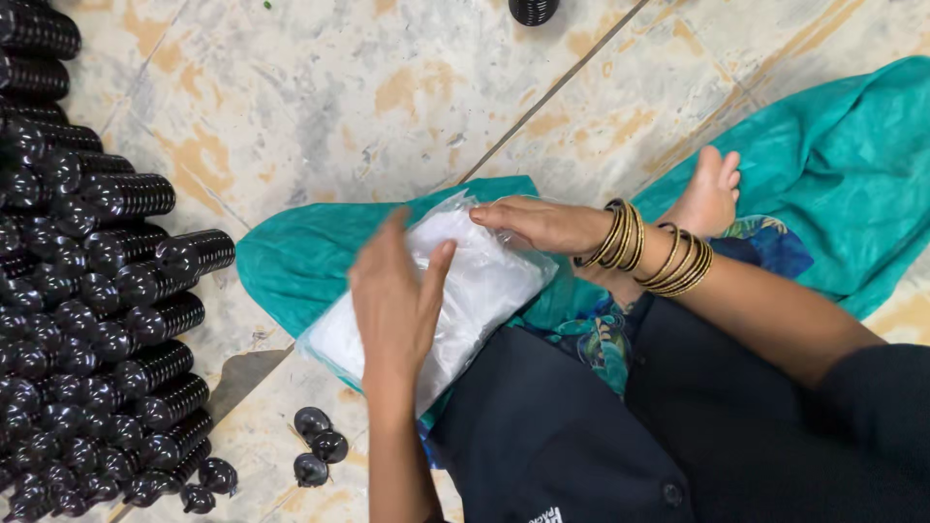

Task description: The person sits on the floor surrounded by black plastic bottles and inserts them one at a time into clear plastic bags, gathering the bag opening around each bottle and placing filled bags aside with the growing pile of bagged bottles.

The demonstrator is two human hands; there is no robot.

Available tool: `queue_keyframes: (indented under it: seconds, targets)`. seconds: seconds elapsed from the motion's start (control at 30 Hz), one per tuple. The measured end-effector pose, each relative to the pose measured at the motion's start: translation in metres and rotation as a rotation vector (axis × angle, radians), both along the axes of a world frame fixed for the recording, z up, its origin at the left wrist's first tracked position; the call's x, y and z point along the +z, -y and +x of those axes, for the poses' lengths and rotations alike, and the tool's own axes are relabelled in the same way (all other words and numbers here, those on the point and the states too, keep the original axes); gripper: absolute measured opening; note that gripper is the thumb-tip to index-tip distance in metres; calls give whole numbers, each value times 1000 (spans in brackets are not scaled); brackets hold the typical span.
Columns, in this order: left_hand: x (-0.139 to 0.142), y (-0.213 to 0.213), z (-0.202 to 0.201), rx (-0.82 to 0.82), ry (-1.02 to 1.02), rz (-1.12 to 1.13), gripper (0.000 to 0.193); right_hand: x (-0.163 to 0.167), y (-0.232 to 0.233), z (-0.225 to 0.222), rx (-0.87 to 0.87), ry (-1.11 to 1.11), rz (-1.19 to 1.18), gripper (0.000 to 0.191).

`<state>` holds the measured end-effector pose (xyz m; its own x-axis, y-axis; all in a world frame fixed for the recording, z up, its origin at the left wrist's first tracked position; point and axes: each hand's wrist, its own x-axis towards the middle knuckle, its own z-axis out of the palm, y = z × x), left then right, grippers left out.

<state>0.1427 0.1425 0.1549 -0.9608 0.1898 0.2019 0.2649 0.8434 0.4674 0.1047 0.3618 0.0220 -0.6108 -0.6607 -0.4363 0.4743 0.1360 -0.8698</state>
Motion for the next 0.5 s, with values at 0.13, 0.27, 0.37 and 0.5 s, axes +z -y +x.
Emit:
queue_keyframes:
  seconds: [0.13, 0.27, 0.37, 0.5]
  targets:
    - [-33, 0, -12, 131, 127, -76, 32, 23, -22, -19, 1, -321, -82, 38]
    - [-50, 5, -10, 207, 109, -91, 37, 39, -61, -11, -162, -380, 217, 22]
    - [-56, 6, -12, 216, 85, -109, 36, 37, -62, -5, -85, -515, 272, 16]
    - [-58, 1, -17, 246, 127, -144, 41, 33, -46, -2, -11, -547, 206, 16]
